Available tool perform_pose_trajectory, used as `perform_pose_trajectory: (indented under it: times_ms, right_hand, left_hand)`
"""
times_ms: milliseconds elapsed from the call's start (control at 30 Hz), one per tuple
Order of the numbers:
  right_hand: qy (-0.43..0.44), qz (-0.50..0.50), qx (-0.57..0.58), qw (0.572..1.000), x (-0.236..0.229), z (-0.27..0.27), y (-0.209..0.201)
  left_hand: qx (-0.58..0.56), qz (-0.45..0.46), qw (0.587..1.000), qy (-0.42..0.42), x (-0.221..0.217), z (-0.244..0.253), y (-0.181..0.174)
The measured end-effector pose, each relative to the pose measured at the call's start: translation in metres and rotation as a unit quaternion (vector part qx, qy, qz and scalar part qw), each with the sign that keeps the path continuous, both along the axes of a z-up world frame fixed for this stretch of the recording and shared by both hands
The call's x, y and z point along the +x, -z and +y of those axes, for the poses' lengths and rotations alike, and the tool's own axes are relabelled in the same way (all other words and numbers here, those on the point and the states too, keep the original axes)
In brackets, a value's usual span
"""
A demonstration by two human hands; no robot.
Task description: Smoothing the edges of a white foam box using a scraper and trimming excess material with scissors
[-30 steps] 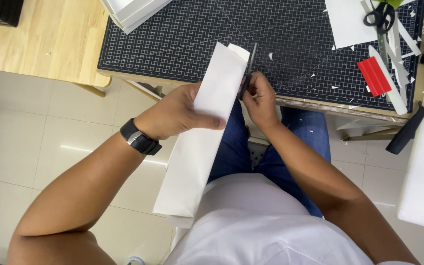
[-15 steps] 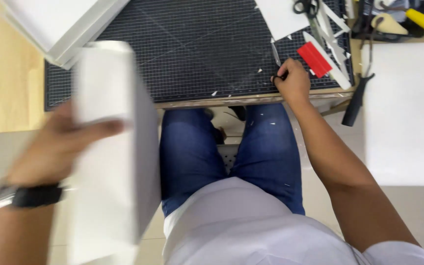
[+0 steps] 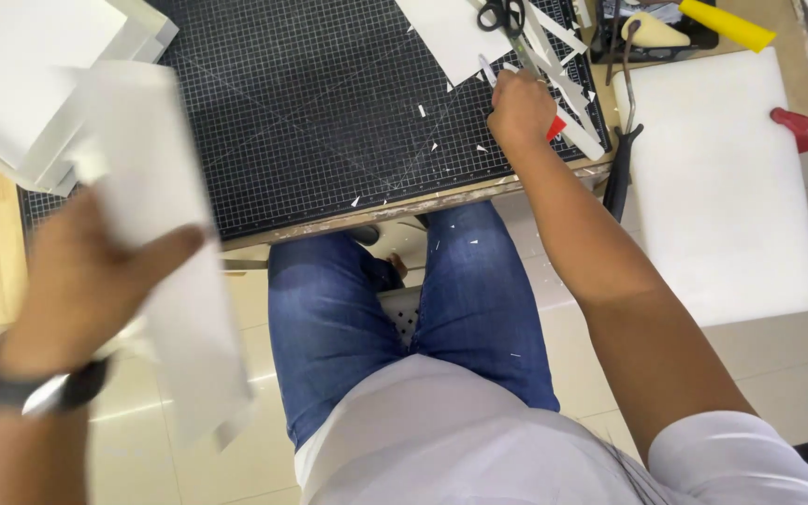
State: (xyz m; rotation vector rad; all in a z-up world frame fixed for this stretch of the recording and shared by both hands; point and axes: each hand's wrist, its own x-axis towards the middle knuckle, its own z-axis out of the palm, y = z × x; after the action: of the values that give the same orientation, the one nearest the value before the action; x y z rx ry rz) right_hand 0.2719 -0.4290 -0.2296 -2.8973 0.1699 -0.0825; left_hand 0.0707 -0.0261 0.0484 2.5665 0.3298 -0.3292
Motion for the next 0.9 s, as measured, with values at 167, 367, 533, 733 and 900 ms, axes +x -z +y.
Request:
perform_pose_trajectory:
  times_ms: [167, 367, 533, 733, 900]
  right_hand:
    - [-0.024, -0.023, -0.024, 0.999, -0.002, -0.020, 0.016]
    - [-0.156, -0.251, 0.029, 0.955, -0.045, -0.026, -0.008]
    - [-0.403, -0.205, 0.178, 0.874, -0.111, 0.055, -0.075]
    - [-0.517, -0.019, 0.124, 0.847, -0.131, 0.195, 0.005]
    - [-0.468, 0.058, -0.095, 0.877, -0.077, 0.214, 0.004]
  left_hand:
    - [-0.056, -0.032, 0.992, 0.110, 0.065, -0.047, 0.086]
    - [-0.096, 0.024, 0.991, 0.087, 0.156, -0.099, 0.192]
    - [-0.124, 0.019, 0.991, 0.046, 0.179, -0.091, 0.169]
    - [-0.110, -0.067, 0.987, 0.092, 0.151, -0.044, 0.103]
    - [-0.115, -0.026, 0.989, 0.091, 0.132, -0.037, 0.079]
